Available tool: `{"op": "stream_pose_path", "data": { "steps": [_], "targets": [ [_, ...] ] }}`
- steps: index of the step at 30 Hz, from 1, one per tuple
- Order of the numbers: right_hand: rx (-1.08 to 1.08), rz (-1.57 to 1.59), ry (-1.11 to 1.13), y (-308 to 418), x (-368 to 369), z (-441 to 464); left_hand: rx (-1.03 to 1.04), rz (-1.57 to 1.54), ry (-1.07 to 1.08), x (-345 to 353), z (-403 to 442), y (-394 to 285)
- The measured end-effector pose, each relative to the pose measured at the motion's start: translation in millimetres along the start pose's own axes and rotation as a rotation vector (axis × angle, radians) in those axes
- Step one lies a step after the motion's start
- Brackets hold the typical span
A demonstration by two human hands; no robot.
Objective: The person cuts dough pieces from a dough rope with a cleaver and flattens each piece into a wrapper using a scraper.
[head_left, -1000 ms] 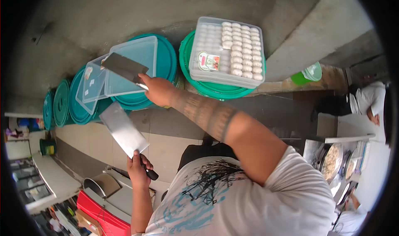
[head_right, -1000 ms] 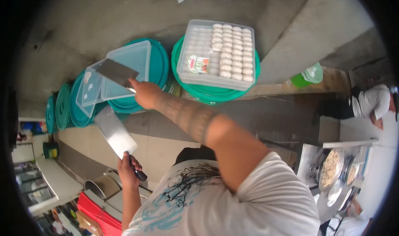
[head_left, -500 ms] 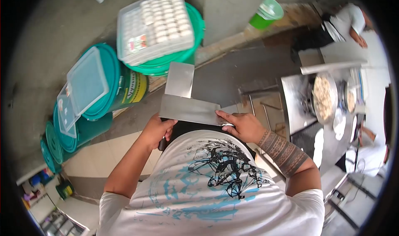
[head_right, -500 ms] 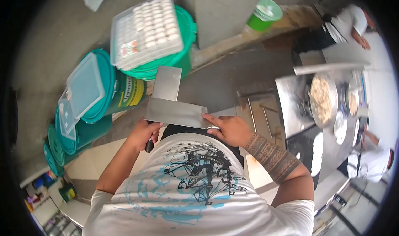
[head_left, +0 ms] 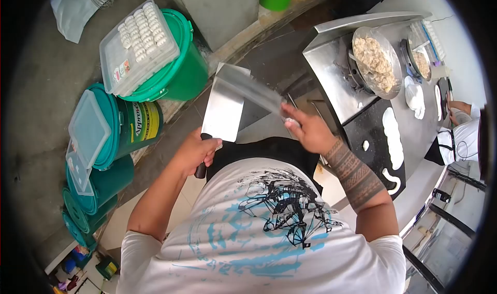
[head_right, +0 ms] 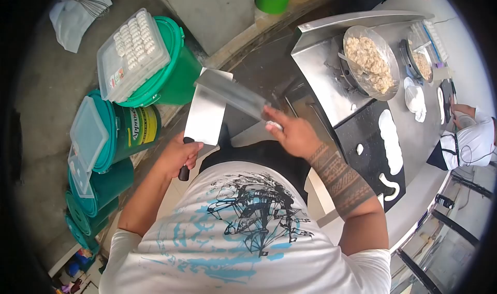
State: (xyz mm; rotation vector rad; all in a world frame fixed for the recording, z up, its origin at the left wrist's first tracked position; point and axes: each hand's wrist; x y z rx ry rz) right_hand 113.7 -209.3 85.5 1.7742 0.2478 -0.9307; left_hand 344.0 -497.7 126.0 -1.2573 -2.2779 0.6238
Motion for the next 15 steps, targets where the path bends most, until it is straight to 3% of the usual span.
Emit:
{"op": "stream_pose_path", "data": {
  "steps": [3, 4, 7, 11, 12, 15],
  "targets": [
    [-0.162, -0.138, 0.268, 41.8, -0.3, -26.2, -0.016, 0.047, 0.008, -0.1, 9.5, 11.7],
    [-0.227, -0.094, 0.182, 30.5, 6.4, -29.9, -0.043, 0.066, 0.012, 2.3, 7.3, 11.5],
    [0.036, 0.002, 0.052, 5.0, -6.0, -10.8, -0.009, 0.031, -0.011, 22.4, -3.7, 15.9],
    [-0.154, -0.050, 0.264, 33.3, 3.3, -38.0, -0.019, 0.022, -0.023, 22.2, -4.0, 32.0],
    [-0.193, -0.002, 0.234, 30.7, 3.9, -38.4, 0.001, 0.041, -0.036, 23.3, -6.6, 34.4],
    [-0.047, 0.128, 0.091, 1.9, 3.9, -12.8, 0.013, 0.042, -0.031, 26.1, -9.8, 42.3]
  ]
}}
Point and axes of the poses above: each hand's wrist, its own z-axis towards the middle knuckle, its own x-axis out of the palm, y = z × x, and after that the axes turned 4 degrees about -x, right-handed
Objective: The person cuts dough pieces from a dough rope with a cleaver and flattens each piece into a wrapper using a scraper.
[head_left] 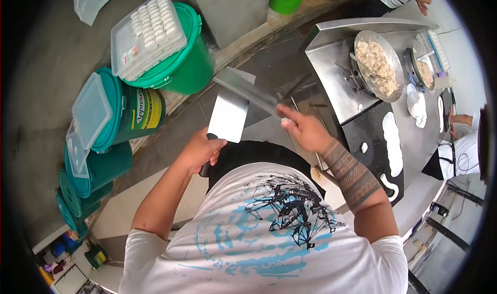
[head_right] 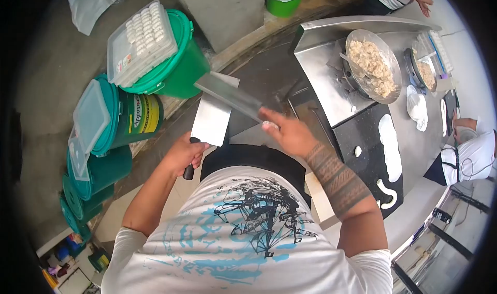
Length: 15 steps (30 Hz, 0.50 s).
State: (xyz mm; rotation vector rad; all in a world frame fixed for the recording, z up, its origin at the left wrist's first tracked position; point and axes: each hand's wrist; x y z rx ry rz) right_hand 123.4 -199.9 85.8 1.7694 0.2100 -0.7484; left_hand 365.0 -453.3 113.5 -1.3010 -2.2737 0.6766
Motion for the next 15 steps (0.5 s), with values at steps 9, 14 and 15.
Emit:
{"op": "stream_pose_path", "data": {
  "steps": [9, 14, 15],
  "targets": [
    [-0.040, -0.040, -0.016, -15.3, 14.4, 1.0, -0.021, -0.105, -0.017, -15.1, -8.4, 16.3],
    [0.011, -0.103, 0.116, 22.2, 21.1, -24.1, -0.012, -0.136, -0.011, -43.3, -0.1, 6.8],
    [0.102, -0.092, 0.096, 19.1, 17.8, -20.6, -0.012, -0.162, 0.006, -47.1, -1.6, 2.6]
  ]
}}
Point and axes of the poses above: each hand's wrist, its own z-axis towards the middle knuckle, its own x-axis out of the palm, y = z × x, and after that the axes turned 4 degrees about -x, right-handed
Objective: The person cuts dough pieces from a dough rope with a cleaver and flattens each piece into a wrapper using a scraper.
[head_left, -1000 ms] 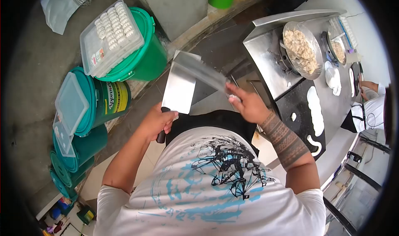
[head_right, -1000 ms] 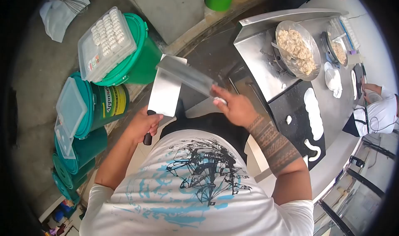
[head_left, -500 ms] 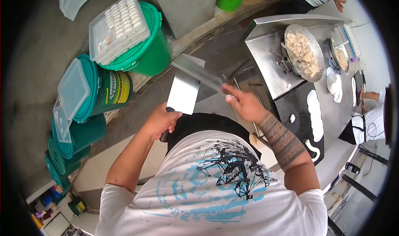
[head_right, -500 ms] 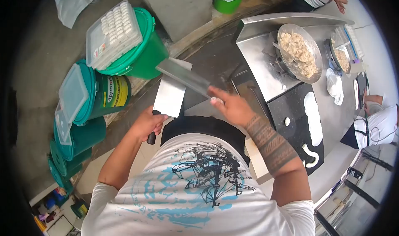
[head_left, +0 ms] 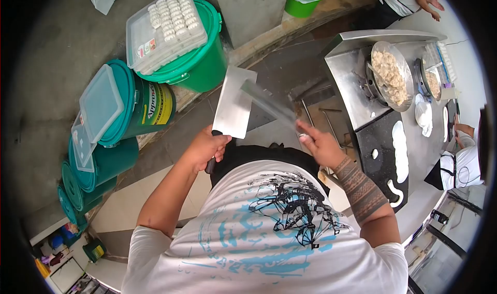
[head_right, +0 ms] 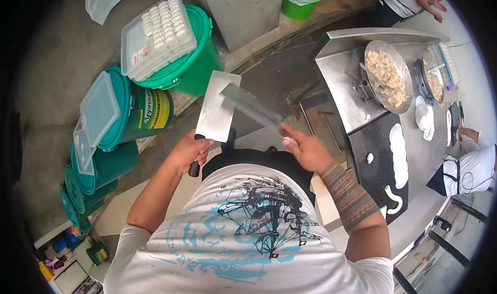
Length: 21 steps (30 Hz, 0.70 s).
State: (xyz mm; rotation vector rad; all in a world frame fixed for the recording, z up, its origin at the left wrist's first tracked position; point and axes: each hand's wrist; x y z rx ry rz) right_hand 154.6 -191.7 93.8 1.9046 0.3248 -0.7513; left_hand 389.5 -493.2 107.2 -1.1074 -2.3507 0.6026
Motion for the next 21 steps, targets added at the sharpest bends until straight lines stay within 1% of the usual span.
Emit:
{"op": "stream_pose_path", "data": {
  "steps": [1, 2, 5, 6, 9, 10, 13, 14, 17, 21],
  "targets": [
    [0.091, 0.018, -0.012, -1.2, 0.0, 2.4, -0.003, -0.027, 0.015, -4.2, -1.1, -2.3],
    [-0.009, -0.012, -0.020, 2.9, 7.5, -3.2, 0.009, -0.032, 0.011, -11.6, 2.6, -2.9],
    [-0.149, -0.116, 0.067, 26.7, 14.5, -3.1, 0.001, -0.005, 0.024, -33.6, 10.1, -12.7],
    [-0.051, -0.112, 0.024, 25.5, 15.5, 5.6, -0.019, 0.019, 0.045, -37.2, 7.4, -20.3],
    [0.073, -0.037, -0.044, 26.7, 12.2, 20.9, -0.050, 0.044, 0.082, -50.6, 10.5, -25.3],
    [-0.042, -0.045, -0.020, 36.8, 21.7, 18.9, -0.046, 0.071, 0.087, -54.5, 12.4, -29.3],
    [-0.008, -0.101, 0.062, 67.5, 26.2, 29.4, -0.041, 0.138, 0.097, -68.8, 15.6, -39.8],
    [0.051, 0.051, -0.051, 49.4, 34.9, 37.0, -0.041, 0.152, 0.100, -72.8, 17.3, -40.2],
    [0.041, 0.057, -0.120, 58.0, 35.2, 47.1, -0.063, 0.150, 0.094, -82.4, 22.0, -43.4],
    [0.025, 0.074, -0.228, 63.0, 52.8, 57.5, -0.060, 0.203, 0.085, -93.9, 24.8, -54.4]
  ]
}}
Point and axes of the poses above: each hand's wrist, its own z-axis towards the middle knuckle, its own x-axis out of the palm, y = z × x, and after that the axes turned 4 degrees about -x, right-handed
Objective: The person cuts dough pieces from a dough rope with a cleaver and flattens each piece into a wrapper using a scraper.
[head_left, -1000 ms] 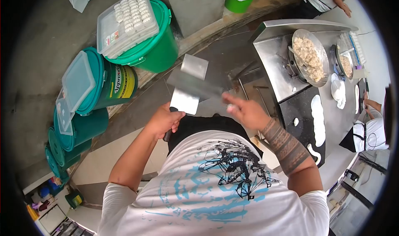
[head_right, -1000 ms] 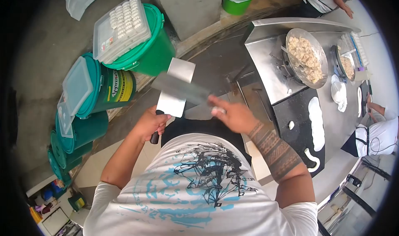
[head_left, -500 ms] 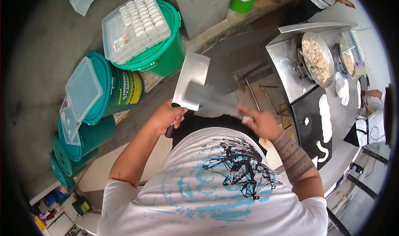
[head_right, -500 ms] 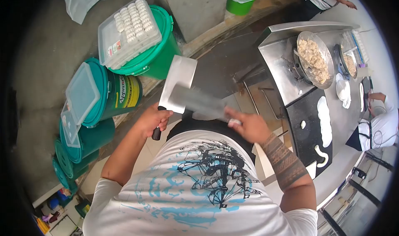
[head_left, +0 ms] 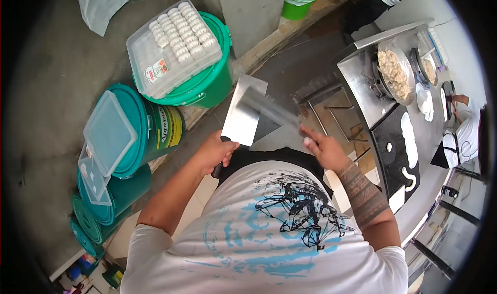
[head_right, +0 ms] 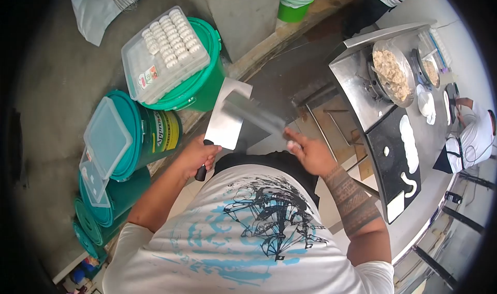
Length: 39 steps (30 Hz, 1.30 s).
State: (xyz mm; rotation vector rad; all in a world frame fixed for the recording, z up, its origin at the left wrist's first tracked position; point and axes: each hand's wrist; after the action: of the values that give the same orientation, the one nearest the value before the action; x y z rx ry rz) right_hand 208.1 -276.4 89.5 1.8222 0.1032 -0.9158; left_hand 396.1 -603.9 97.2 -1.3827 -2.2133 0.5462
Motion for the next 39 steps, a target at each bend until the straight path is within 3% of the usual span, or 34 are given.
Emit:
{"op": "stream_pose_path", "data": {
  "steps": [1, 4, 8, 11, 14, 17, 20, 21, 24, 27, 29, 30, 32, 36, 39],
  "targets": [
    [0.135, 0.023, 0.000, 1.6, -3.9, 5.6, 0.003, -0.004, 0.005, 0.6, -0.1, -2.2],
    [0.045, -0.095, 0.075, 19.2, -1.8, 1.3, 0.016, -0.014, 0.018, -5.7, 6.7, -4.3],
    [0.183, -0.001, -0.014, 7.1, 0.1, 6.1, 0.028, 0.015, 0.023, -9.3, 11.4, -10.1],
    [0.131, -0.127, 0.084, 19.0, 1.2, -1.3, 0.018, 0.019, 0.032, -9.4, 13.2, -14.1],
    [0.063, 0.011, -0.141, -11.1, 13.4, 1.1, 0.012, 0.037, 0.037, -6.0, 11.7, -18.4],
    [0.152, -0.130, 0.109, 12.4, 1.3, -4.8, 0.008, 0.058, 0.062, -5.4, 18.1, -17.1],
    [0.121, -0.083, -0.043, -6.2, 9.4, -7.3, 0.005, 0.096, 0.060, -10.2, 31.4, -9.0],
    [0.215, 0.008, -0.176, -33.0, 10.8, -0.2, 0.010, 0.029, 0.083, -12.4, 35.4, -6.4],
    [0.657, 0.226, -0.221, -45.9, -12.2, 10.3, -0.013, -0.278, 0.257, -15.4, 36.6, -1.3],
    [0.267, 0.184, -0.272, -40.1, 9.7, -11.2, -0.125, -0.799, 0.510, -3.1, 40.0, 0.9],
    [0.061, 0.122, -0.166, -15.0, 12.6, -17.1, -0.192, -0.859, 0.562, 1.6, 54.4, 13.9],
    [-0.042, 0.074, -0.095, -7.2, 12.8, -18.0, -0.247, -0.790, 0.618, 3.4, 59.4, 17.8],
    [-0.039, -0.014, 0.126, 12.6, 3.2, -18.1, -0.320, -0.655, 0.692, 8.2, 64.7, 18.1],
    [-0.085, -0.106, 0.183, 5.5, -1.5, -21.0, -0.260, -0.324, 0.699, 22.9, 46.3, -4.2],
    [-0.051, 0.003, -0.081, -28.3, -3.7, -18.6, -0.088, 0.031, 0.594, 42.4, 29.1, -16.0]
  ]
}}
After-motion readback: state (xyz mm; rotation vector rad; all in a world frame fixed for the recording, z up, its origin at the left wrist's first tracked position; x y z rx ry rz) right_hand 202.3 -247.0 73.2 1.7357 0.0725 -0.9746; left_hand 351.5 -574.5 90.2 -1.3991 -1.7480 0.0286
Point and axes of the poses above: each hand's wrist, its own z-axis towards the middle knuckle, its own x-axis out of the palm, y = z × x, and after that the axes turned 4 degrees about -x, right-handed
